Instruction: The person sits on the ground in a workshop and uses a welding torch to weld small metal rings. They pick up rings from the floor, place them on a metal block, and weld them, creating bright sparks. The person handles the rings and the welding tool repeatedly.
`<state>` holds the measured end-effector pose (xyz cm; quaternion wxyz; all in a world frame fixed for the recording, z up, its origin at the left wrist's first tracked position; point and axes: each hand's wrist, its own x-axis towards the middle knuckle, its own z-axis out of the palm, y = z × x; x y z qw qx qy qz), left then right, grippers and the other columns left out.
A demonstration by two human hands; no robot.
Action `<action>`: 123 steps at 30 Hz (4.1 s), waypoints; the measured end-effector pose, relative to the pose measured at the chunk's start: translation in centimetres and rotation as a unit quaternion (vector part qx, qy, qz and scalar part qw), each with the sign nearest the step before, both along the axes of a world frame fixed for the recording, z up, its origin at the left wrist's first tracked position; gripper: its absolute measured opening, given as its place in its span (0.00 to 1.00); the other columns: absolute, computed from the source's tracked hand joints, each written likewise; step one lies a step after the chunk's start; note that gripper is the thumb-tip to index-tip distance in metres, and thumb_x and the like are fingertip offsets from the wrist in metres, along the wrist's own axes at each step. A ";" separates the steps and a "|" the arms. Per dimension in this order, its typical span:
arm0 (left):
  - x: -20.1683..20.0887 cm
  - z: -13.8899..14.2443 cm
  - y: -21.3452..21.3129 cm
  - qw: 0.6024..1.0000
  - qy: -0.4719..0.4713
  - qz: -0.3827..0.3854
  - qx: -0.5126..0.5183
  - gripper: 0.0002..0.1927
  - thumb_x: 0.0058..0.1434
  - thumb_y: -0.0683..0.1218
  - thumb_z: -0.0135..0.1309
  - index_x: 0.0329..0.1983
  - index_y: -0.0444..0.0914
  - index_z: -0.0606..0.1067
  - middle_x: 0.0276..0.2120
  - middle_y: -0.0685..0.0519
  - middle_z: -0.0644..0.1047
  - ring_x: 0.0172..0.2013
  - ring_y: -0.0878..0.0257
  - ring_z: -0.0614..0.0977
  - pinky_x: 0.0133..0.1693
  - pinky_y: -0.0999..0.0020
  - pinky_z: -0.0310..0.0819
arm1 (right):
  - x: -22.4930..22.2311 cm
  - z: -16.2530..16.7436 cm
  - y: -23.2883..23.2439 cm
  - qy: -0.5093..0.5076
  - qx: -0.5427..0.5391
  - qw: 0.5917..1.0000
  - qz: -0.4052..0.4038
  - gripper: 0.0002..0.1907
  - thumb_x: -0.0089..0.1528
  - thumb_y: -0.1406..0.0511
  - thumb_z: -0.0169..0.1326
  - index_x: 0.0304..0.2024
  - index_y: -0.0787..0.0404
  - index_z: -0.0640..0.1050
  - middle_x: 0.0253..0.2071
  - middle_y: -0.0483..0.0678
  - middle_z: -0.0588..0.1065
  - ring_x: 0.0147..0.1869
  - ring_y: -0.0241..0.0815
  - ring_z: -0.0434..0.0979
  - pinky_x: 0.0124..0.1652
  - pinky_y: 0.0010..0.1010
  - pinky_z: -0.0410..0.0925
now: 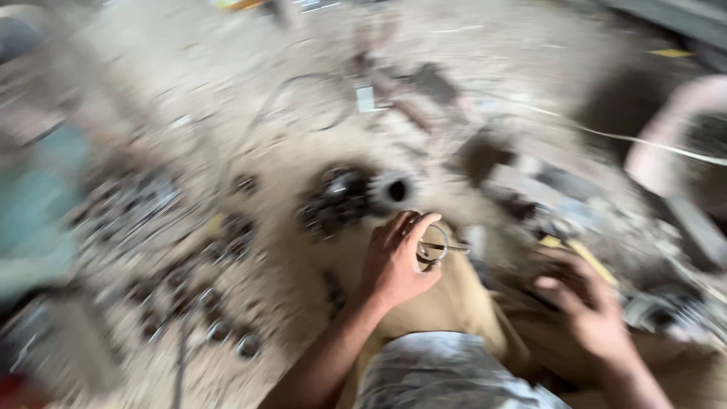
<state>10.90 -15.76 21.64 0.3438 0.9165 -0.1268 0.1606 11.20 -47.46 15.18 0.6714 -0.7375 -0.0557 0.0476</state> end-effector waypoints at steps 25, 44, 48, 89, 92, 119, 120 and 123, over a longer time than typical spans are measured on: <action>1.8 -2.6 -13.7 0.741 0.383 -0.159 -0.529 0.27 0.62 0.44 0.62 0.63 0.32 0.72 0.46 0.51 0.80 0.43 0.65 0.81 0.42 0.68 0.78 | -1.9 -4.5 -2.1 -0.060 0.335 0.934 -0.108 0.09 0.67 0.72 0.56 0.48 0.71 0.79 0.40 0.54 0.81 0.43 0.42 0.82 0.46 0.32 0.74; 1.0 -0.7 -13.2 0.649 0.362 -0.228 -0.629 0.49 0.47 0.30 0.63 0.74 0.37 0.60 0.53 0.47 0.77 0.52 0.60 0.80 0.56 0.65 0.76 | -2.6 -4.6 -1.7 -0.067 0.307 0.943 -0.109 0.08 0.67 0.71 0.57 0.47 0.70 0.79 0.39 0.52 0.81 0.42 0.38 0.81 0.44 0.28 0.72; 1.0 -0.9 -13.2 0.655 0.365 -0.226 -0.622 0.49 0.47 0.30 0.63 0.75 0.36 0.60 0.53 0.46 0.77 0.52 0.60 0.80 0.55 0.65 0.77 | -2.5 -4.8 -1.8 -0.057 0.323 0.938 -0.112 0.08 0.67 0.71 0.57 0.47 0.70 0.79 0.39 0.51 0.81 0.42 0.38 0.80 0.43 0.27 0.72; 4.6 -12.0 -11.8 0.849 0.302 -0.095 -0.424 0.10 0.65 0.39 0.56 0.48 0.31 0.78 0.33 0.52 0.84 0.34 0.70 0.83 0.40 0.75 0.78 | -0.1 -5.9 -2.4 0.046 0.175 0.975 -0.129 0.10 0.64 0.70 0.57 0.47 0.66 0.81 0.37 0.47 0.82 0.42 0.34 0.82 0.46 0.28 0.75; 5.2 -14.7 -11.9 0.850 0.293 -0.097 -0.426 0.09 0.65 0.38 0.56 0.48 0.30 0.78 0.33 0.53 0.83 0.34 0.70 0.83 0.40 0.75 0.78 | 0.6 -6.5 -2.4 0.069 0.114 0.981 -0.142 0.09 0.63 0.70 0.59 0.46 0.67 0.82 0.38 0.46 0.83 0.43 0.33 0.81 0.45 0.27 0.74; 8.9 -19.0 -13.1 0.713 0.487 -0.106 -0.494 0.29 0.61 0.46 0.59 0.65 0.34 0.69 0.48 0.49 0.79 0.43 0.65 0.80 0.47 0.69 0.78 | 17.2 -6.6 -6.7 0.189 0.111 0.937 -0.273 0.09 0.64 0.68 0.58 0.46 0.65 0.81 0.41 0.52 0.82 0.43 0.41 0.85 0.47 0.33 0.75; 8.9 -19.3 -13.1 0.708 0.490 -0.107 -0.497 0.29 0.61 0.45 0.60 0.64 0.34 0.69 0.48 0.49 0.79 0.43 0.65 0.80 0.47 0.69 0.78 | 17.7 -6.6 -6.7 0.197 0.011 0.938 -0.284 0.10 0.64 0.67 0.58 0.47 0.62 0.82 0.40 0.50 0.83 0.40 0.39 0.85 0.44 0.31 0.75; 8.8 -20.2 -13.3 0.708 0.489 -0.122 -0.495 0.28 0.61 0.45 0.60 0.64 0.33 0.69 0.48 0.48 0.78 0.43 0.65 0.80 0.48 0.69 0.79 | 18.5 -6.7 -6.4 0.206 -0.206 0.911 -0.291 0.11 0.64 0.66 0.58 0.49 0.53 0.84 0.39 0.46 0.84 0.33 0.33 0.84 0.36 0.27 0.75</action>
